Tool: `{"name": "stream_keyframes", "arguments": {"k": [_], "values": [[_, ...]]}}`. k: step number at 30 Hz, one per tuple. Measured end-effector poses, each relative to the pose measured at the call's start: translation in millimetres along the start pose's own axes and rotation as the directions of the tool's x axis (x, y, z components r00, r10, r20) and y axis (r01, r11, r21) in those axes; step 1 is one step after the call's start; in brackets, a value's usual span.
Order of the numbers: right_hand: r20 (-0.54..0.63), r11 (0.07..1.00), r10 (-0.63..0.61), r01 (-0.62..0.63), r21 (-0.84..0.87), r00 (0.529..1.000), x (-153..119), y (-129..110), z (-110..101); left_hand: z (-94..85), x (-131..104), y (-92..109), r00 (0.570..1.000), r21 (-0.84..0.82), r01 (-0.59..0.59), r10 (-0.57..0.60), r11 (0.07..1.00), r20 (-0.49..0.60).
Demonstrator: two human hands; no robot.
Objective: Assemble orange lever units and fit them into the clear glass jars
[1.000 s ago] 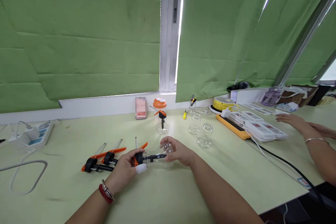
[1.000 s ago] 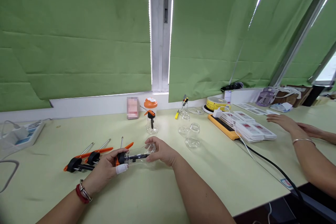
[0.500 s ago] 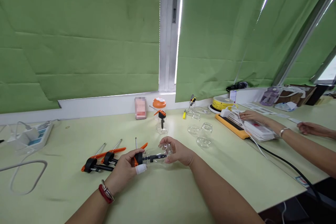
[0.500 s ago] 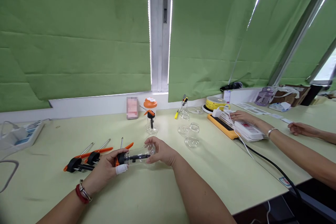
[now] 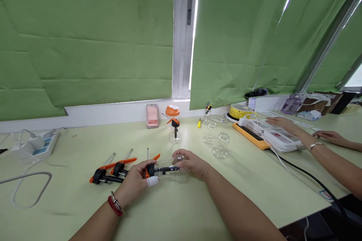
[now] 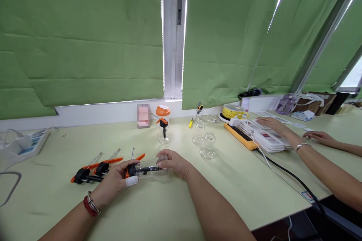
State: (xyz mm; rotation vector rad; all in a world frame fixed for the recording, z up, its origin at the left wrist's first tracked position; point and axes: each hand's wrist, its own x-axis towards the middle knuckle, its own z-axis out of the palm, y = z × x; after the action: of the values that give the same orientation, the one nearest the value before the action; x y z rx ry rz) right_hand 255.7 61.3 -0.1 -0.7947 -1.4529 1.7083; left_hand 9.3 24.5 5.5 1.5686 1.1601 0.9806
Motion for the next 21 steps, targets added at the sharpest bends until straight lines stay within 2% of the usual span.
{"name": "stream_keyframes", "arguments": {"k": [5, 10, 16, 21], "values": [[-0.019, 0.999, 0.035, -0.035, 0.008, 0.999, 1, 1, 3, -0.4, 1, -3, 1.000, 0.009, -0.003, 0.003, 1.000, 0.029], [-0.040, 0.999, 0.041, -0.040, 0.022, 0.998, 0, 0, 0, -0.7, 1, 0, 1.000, 0.015, 0.014, -0.014, 1.000, -0.017], [0.079, 0.997, -0.044, 0.039, 0.060, 0.996, -5, -3, -14, -4.4, 1, 4, 0.997, -0.073, 0.050, -0.054, 0.996, -0.057], [0.084, 0.996, -0.017, 0.009, 0.090, 0.996, -3, 1, -16, -6.0, 3, -2, 0.997, -0.083, 0.039, -0.044, 0.996, -0.058]]}}
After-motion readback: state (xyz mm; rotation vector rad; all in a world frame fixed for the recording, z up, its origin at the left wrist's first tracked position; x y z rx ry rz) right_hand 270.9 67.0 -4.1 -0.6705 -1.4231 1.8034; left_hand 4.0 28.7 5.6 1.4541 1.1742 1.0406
